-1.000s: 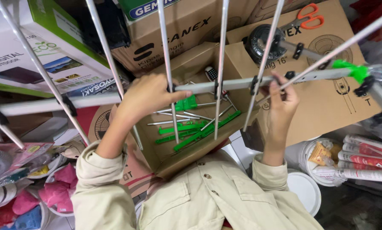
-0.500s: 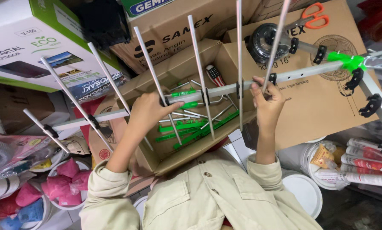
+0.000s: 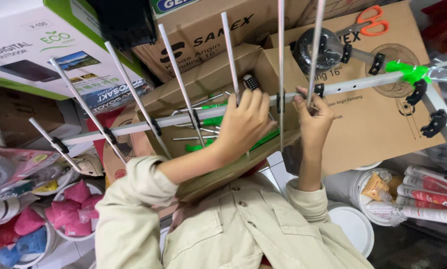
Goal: The person assembles a digital antenna by hand, sliding metal tubes through the main frame and attaching green plastic components.
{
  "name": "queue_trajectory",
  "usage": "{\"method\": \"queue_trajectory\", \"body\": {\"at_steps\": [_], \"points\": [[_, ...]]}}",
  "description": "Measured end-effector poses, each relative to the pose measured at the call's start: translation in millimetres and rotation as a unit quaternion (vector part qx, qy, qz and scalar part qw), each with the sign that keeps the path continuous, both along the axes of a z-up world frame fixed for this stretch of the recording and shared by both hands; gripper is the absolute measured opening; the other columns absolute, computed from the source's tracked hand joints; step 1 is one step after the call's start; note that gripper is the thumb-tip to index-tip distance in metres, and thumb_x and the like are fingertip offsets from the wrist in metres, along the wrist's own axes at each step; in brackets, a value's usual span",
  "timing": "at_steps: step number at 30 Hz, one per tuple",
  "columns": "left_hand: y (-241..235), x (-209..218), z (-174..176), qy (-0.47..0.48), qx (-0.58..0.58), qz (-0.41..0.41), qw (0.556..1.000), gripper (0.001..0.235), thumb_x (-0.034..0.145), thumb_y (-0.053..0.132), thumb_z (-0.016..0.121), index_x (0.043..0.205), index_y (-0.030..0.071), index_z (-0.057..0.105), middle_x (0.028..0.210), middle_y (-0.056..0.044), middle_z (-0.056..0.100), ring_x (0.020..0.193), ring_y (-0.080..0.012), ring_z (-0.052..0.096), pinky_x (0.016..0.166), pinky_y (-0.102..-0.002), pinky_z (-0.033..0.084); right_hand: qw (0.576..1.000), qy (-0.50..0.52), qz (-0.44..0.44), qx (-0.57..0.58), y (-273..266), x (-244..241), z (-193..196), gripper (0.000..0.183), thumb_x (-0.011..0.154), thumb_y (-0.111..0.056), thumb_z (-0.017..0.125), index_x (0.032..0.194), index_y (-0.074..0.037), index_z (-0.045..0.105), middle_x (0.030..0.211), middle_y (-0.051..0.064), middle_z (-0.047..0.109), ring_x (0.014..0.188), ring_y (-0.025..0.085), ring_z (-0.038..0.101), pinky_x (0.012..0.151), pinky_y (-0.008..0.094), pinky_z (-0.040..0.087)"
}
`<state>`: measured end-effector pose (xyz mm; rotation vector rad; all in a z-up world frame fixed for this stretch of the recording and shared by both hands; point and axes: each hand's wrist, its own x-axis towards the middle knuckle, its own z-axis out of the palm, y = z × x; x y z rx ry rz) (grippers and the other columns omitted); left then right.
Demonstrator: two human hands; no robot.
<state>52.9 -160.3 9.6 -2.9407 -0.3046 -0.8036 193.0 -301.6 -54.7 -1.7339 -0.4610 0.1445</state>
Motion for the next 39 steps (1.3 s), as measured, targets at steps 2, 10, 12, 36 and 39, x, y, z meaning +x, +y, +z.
{"method": "queue_trajectory", "body": {"at_steps": [2,10,12,36,39], "points": [[-3,14,-14,0.021,0.108,0.071,0.991,0.066,0.076,0.043,0.061,0.128,0.001,0.059,0.114,-0.010,0.066,0.117,-0.0247,0.057,0.092,-0.044,0.040,1.000,-0.026,0.006,-0.007,-3,1,-1,0.027,0.101,-0.016,0.078,0.123,0.000,0.076,0.087,-0.007,0.061,0.073,0.001,0.046,0.064,0.018,0.037],[0,21,-50,0.043,0.107,0.051,0.992,0.045,0.091,0.019,0.059,0.135,0.010,0.060,0.093,-0.002,0.062,0.100,-0.0188,0.058,0.097,-0.048,0.033,0.998,0.009,-0.004,-0.062,-6,6,0,0.028,0.098,-0.017,0.080,0.124,-0.006,0.077,0.088,0.004,0.066,0.074,0.007,0.047,0.065,0.024,0.040],[-2,27,-53,0.043,0.154,0.038,0.986,0.039,0.096,0.017,0.060,0.133,0.005,0.062,0.092,-0.002,0.061,0.096,-0.0167,0.062,0.101,-0.038,0.039,0.997,-0.060,0.024,-0.046,-5,9,4,0.027,0.098,-0.015,0.079,0.123,-0.005,0.076,0.095,0.002,0.069,0.083,0.006,0.057,0.074,0.023,0.047],[0,35,-18,0.207,-0.034,-0.106,0.972,0.032,0.080,0.009,0.066,0.109,-0.003,0.060,0.074,-0.010,0.068,0.055,-0.0230,0.071,0.042,-0.034,0.052,0.997,-0.011,0.071,-0.004,-56,7,13,0.038,0.106,-0.011,0.067,0.144,-0.010,0.064,0.096,0.004,0.066,0.067,0.004,0.047,0.059,0.020,0.040],[-1,33,-19,0.225,-0.046,-0.099,0.968,0.039,0.083,0.009,0.065,0.119,-0.006,0.059,0.067,-0.009,0.068,0.052,-0.0236,0.070,0.042,-0.035,0.051,0.988,0.012,0.066,0.141,-53,5,-2,0.065,0.103,-0.008,0.067,0.157,-0.014,0.031,0.132,0.012,0.063,0.067,0.003,0.054,0.056,0.018,0.045]]}}
